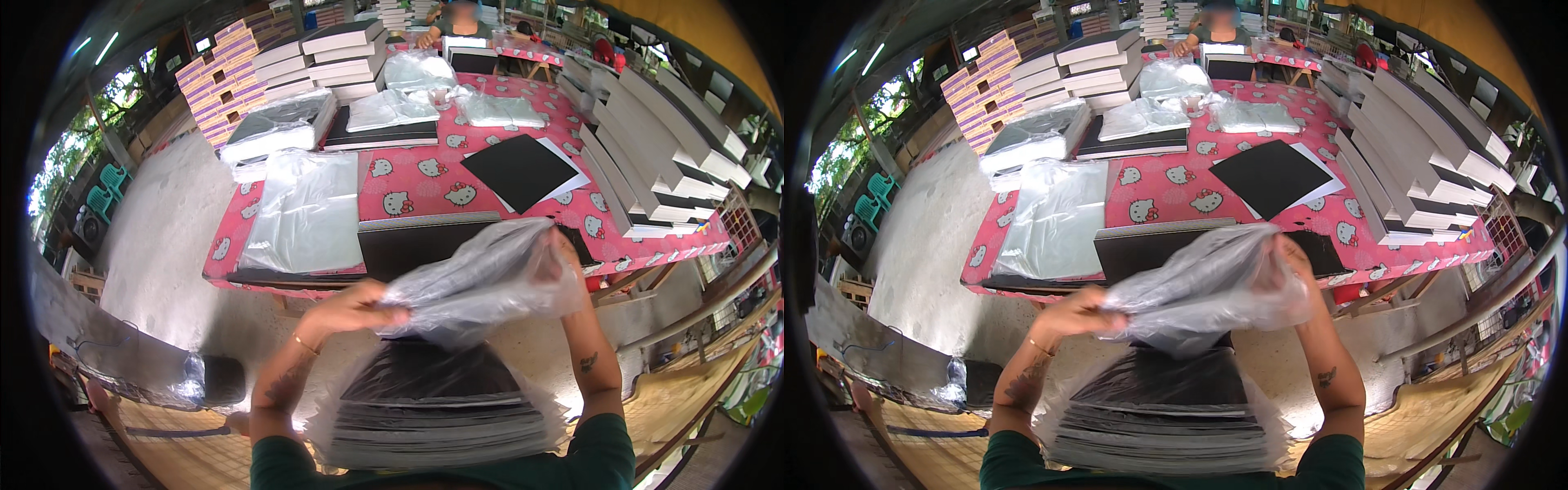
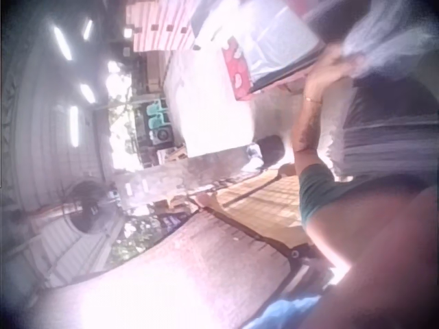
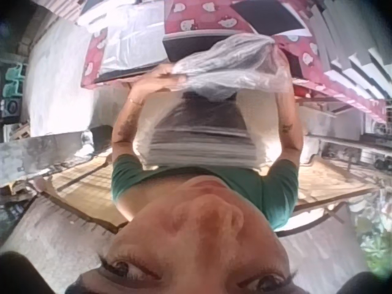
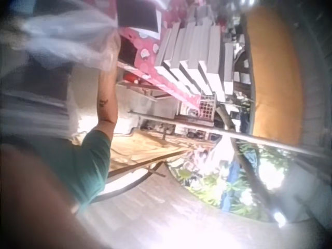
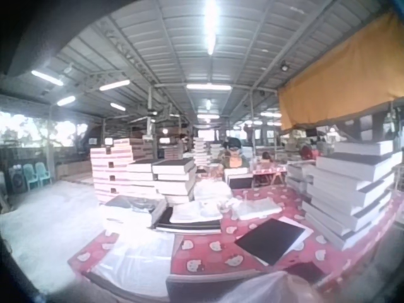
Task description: The person places paper items into individual plastic bags and stacks them. They handle a stack of papers and multiple clear plastic bags throughout the process.
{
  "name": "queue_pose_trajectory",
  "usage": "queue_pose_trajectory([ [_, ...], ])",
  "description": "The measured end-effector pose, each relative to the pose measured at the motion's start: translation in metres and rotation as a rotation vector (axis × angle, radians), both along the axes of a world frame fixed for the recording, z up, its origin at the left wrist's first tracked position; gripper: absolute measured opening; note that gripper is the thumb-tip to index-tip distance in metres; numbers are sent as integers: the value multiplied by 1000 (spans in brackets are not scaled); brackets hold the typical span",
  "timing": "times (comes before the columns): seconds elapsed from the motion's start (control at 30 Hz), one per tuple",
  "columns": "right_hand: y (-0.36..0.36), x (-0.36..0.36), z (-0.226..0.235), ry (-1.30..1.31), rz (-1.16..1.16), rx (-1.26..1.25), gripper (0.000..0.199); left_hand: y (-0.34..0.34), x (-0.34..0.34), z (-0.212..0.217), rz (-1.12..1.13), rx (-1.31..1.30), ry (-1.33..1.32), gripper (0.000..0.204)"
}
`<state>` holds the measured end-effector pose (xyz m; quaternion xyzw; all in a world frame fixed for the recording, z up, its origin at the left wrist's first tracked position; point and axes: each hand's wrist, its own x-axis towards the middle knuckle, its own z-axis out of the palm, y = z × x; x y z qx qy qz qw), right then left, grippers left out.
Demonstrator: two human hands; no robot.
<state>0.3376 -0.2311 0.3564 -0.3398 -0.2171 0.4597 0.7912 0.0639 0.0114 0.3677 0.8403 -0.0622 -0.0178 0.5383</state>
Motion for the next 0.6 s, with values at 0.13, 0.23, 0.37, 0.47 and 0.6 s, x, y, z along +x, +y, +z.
queue_pose_trajectory([
  [0.13,-5,7,-35,-496,532,-186,28,-25,-3,32,582,-994,-352,30],
  [0.23,-6,-5,-27,-212,293,123,27,-1,-16,-10,493,-823,243,42],
  [0.37,-18,22,-39,-261,403,-76,32,2,-28,-24,126,-306,9,27],
  [0.47,-2,0,-33,-532,604,-263,28,15,-36,-20,430,-895,-244,24],
  [0.6,9,1,-21,-709,163,-265,25,21,-22,-15,592,-779,-180,15],
])
